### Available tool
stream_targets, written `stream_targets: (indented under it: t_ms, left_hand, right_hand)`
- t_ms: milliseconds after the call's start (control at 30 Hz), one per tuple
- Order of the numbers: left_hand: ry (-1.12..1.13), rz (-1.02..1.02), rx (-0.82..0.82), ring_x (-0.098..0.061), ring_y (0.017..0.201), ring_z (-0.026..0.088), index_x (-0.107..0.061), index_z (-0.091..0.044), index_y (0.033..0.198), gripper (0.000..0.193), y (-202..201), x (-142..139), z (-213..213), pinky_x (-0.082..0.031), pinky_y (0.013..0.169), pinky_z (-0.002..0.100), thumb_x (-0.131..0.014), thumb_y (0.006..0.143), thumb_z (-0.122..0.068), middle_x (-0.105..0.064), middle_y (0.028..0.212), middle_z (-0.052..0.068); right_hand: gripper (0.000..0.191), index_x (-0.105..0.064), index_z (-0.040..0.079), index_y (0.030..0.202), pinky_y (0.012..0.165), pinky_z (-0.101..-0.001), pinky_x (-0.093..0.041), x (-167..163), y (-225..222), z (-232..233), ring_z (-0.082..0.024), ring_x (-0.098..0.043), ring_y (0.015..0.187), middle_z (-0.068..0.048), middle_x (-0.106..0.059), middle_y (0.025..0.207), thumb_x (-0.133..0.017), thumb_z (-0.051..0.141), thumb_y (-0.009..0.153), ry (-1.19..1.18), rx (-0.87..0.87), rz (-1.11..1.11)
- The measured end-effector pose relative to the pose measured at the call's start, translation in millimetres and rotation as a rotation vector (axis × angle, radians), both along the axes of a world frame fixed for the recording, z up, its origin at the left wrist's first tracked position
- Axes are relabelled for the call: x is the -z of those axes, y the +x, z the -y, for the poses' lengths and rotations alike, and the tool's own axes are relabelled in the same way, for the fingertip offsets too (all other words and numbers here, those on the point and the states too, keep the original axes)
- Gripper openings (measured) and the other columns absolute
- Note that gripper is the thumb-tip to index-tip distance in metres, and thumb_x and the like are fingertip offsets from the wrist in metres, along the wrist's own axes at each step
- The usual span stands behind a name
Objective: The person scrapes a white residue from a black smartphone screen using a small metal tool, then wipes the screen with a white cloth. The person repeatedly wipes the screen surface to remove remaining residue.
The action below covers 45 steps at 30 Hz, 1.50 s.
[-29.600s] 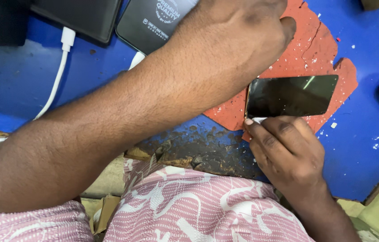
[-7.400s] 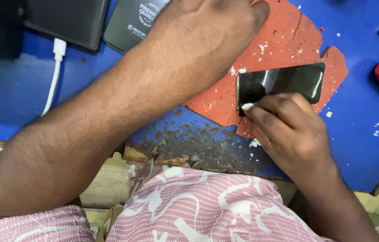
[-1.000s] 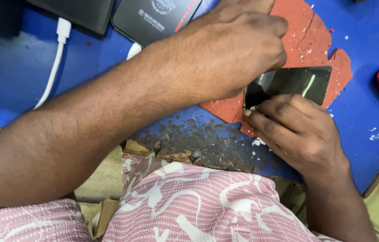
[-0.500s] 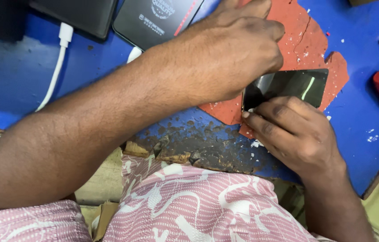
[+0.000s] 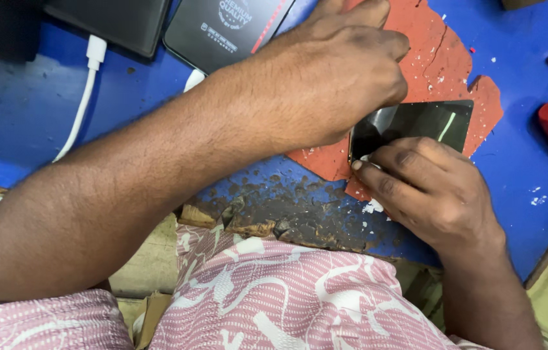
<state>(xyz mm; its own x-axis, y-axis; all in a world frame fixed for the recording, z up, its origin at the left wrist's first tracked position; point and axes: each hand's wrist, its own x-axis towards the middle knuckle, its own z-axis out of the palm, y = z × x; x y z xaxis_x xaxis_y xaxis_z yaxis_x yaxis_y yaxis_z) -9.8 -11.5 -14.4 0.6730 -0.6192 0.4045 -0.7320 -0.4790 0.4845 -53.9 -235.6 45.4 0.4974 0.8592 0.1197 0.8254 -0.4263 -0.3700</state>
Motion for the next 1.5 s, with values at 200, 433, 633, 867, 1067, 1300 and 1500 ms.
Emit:
stream_targets:
  t_ms: [200,433,633,867,1067,1300,1500]
  left_hand:
    - [0.048,0.060,-0.042,-0.059,0.106,0.032,-0.075,-0.010,0.080,0.004,-1,-2,0,-0.042,0.096,0.058,-0.072,0.078,-0.011,-0.065,0.093,0.008]
    - [0.010,0.027,-0.015,-0.060,0.106,0.032,-0.076,-0.011,0.081,0.009,-1,-3,-3,-0.043,0.096,0.057,-0.073,0.073,-0.009,-0.066,0.095,0.007]
    - [-0.020,-0.005,0.005,-0.060,0.111,0.033,-0.076,-0.010,0.088,0.013,-2,-5,-5,-0.043,0.097,0.054,-0.074,0.076,-0.009,-0.066,0.098,0.010]
    - [-0.002,-0.021,0.003,-0.059,0.112,0.033,-0.077,-0.010,0.087,0.013,-2,-6,-4,-0.043,0.097,0.055,-0.073,0.075,-0.009,-0.066,0.098,0.009]
    - [0.032,0.013,-0.005,-0.059,0.107,0.031,-0.077,-0.012,0.085,0.010,-2,-8,-6,-0.041,0.101,0.056,-0.072,0.077,-0.011,-0.067,0.097,0.007]
    - [0.059,0.038,-0.034,-0.060,0.104,0.030,-0.076,-0.011,0.079,0.010,-4,-7,-5,-0.040,0.104,0.058,-0.071,0.081,-0.018,-0.068,0.095,0.006]
    - [0.032,0.068,-0.048,-0.062,0.104,0.030,-0.077,-0.010,0.076,0.011,-3,-5,-3,-0.038,0.110,0.060,-0.072,0.080,-0.019,-0.069,0.092,0.006]
  right_hand:
    - [0.029,-0.076,-0.001,0.100,0.076,-0.0370,-0.056,-1,-1,-1,-0.028,-0.069,0.092,-0.011,-0.069,0.096,-0.080,-0.002,0.071,0.001,0.036,-0.023]
    - [0.033,-0.073,-0.007,0.101,0.074,-0.0365,-0.057,-3,2,-13,-0.028,-0.068,0.088,-0.012,-0.068,0.096,-0.079,-0.004,0.069,0.116,0.138,-0.018]
    - [0.026,-0.074,-0.004,0.099,0.075,-0.0396,-0.055,-4,-5,-22,-0.031,-0.066,0.087,-0.014,-0.068,0.097,-0.080,-0.008,0.075,0.014,0.193,0.061]
    - [0.028,-0.073,-0.002,0.107,0.082,-0.0396,-0.054,2,-10,-10,-0.031,-0.066,0.097,-0.013,-0.067,0.103,-0.080,-0.006,0.080,0.017,0.198,-0.023]
    - [0.031,-0.072,-0.004,0.106,0.080,-0.0408,-0.054,4,-9,-11,-0.031,-0.065,0.093,-0.014,-0.067,0.101,-0.081,-0.002,0.076,0.007,0.145,-0.049]
    - [0.031,-0.072,-0.007,0.103,0.074,-0.0415,-0.054,-6,3,-28,-0.033,-0.065,0.088,-0.018,-0.066,0.098,-0.080,-0.005,0.073,0.004,0.149,0.011]
    - [0.035,-0.073,-0.005,0.109,0.078,-0.0401,-0.054,-4,8,-26,-0.031,-0.066,0.093,-0.014,-0.066,0.101,-0.081,-0.001,0.075,-0.015,0.096,-0.017]
